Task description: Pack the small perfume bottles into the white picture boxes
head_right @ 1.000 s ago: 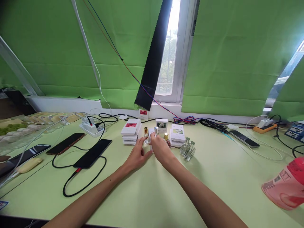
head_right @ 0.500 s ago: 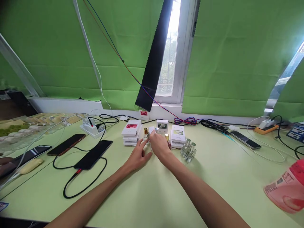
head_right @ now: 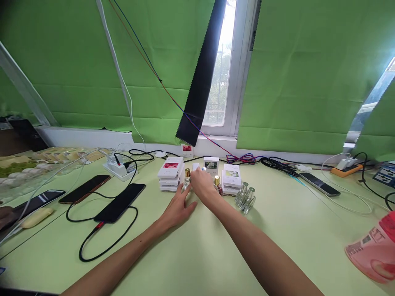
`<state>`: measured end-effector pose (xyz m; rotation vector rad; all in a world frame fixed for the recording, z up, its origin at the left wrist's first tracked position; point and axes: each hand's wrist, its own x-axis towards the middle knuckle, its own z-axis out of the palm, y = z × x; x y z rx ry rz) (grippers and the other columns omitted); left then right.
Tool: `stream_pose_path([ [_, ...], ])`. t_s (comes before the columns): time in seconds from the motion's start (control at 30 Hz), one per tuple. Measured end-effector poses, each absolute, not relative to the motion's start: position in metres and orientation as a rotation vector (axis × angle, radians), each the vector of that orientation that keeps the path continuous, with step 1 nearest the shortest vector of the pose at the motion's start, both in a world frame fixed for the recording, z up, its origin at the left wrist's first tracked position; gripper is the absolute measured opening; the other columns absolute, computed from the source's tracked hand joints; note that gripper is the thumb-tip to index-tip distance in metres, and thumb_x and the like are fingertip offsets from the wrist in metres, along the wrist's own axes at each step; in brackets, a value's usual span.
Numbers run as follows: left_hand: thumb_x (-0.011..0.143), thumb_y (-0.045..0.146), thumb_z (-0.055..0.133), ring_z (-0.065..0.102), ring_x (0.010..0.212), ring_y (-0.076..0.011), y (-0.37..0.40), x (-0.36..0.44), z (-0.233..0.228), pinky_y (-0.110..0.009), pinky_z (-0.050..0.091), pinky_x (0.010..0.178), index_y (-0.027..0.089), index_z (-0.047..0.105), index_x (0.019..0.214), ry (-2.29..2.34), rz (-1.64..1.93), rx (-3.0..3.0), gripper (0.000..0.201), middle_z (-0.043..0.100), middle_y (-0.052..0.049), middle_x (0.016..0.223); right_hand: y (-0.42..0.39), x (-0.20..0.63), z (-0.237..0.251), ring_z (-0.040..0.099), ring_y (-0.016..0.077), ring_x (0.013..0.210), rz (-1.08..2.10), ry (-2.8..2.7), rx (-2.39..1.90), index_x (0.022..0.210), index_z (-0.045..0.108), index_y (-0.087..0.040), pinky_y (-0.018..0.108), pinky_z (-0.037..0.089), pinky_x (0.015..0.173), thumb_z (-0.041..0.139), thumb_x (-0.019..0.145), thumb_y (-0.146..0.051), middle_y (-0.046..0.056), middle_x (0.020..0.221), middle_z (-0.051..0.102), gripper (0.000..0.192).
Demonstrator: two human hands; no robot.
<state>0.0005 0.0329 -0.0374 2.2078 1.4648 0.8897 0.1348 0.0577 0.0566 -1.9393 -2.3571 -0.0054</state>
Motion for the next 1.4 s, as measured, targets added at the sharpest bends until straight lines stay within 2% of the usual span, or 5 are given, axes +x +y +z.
stream_pose_path([
  [0.37, 0.086, 0.034, 0.06, 0.073, 0.068, -0.0275, 0.015, 0.002, -0.036, -0.047, 0.058, 0.072, 0.033, 0.028, 0.159, 1.572, 0.727, 2.226, 0.079, 0.028, -0.022, 0.163, 0.074, 0.13, 0.067, 0.075, 0.0277, 0.1, -0.063, -2.37, -1.88, 0.109, 0.074, -0.012, 0.028, 0.055, 0.077, 0.053, 0.101, -0.021, 0.019, 0.105, 0.075, 0.024],
  [0.57, 0.085, 0.034, 0.061, 0.075, 0.08, -0.0334, 0.012, 0.003, -0.038, -0.045, 0.058, 0.068, 0.035, 0.028, 0.159, 1.568, 0.792, 2.232, 0.081, 0.033, -0.019, 0.162, 0.081, 0.129, 0.078, 0.074, 0.0288, 0.103, -0.104, -2.392, -1.897, 0.111, 0.075, -0.013, 0.029, 0.054, 0.078, 0.06, 0.098, -0.023, 0.019, 0.107, 0.075, 0.022],
  [0.87, 0.085, 0.034, 0.062, 0.073, 0.065, -0.0256, 0.009, 0.004, -0.044, -0.045, 0.058, 0.068, 0.039, 0.021, 0.161, 1.547, 0.829, 2.209, 0.087, 0.028, -0.019, 0.166, 0.097, 0.127, 0.083, 0.059, 0.0333, 0.122, -0.276, -2.41, -1.876, 0.111, 0.075, -0.009, 0.037, 0.049, 0.091, 0.064, 0.095, -0.025, 0.026, 0.123, 0.067, 0.026],
  [1.13, 0.087, 0.035, 0.06, 0.075, 0.09, -0.0336, 0.007, 0.003, -0.043, -0.05, 0.059, 0.079, 0.035, 0.021, 0.162, 1.544, 0.774, 2.184, 0.084, 0.023, -0.018, 0.167, 0.113, 0.122, 0.083, 0.07, 0.0306, 0.109, -0.172, -2.402, -1.964, 0.11, 0.075, -0.013, 0.034, 0.049, 0.087, 0.065, 0.088, -0.015, 0.022, 0.113, 0.074, 0.025],
  [1.4, 0.088, 0.034, 0.06, 0.073, 0.091, -0.0318, 0.004, 0.002, -0.041, -0.047, 0.06, 0.079, 0.03, 0.03, 0.159, 1.535, 0.785, 2.197, 0.077, 0.031, -0.019, 0.164, 0.121, 0.123, 0.089, 0.073, 0.0306, 0.104, -0.11, -2.392, -1.941, 0.11, 0.073, -0.013, 0.032, 0.052, 0.082, 0.066, 0.081, -0.011, 0.019, 0.107, 0.074, 0.029],
])
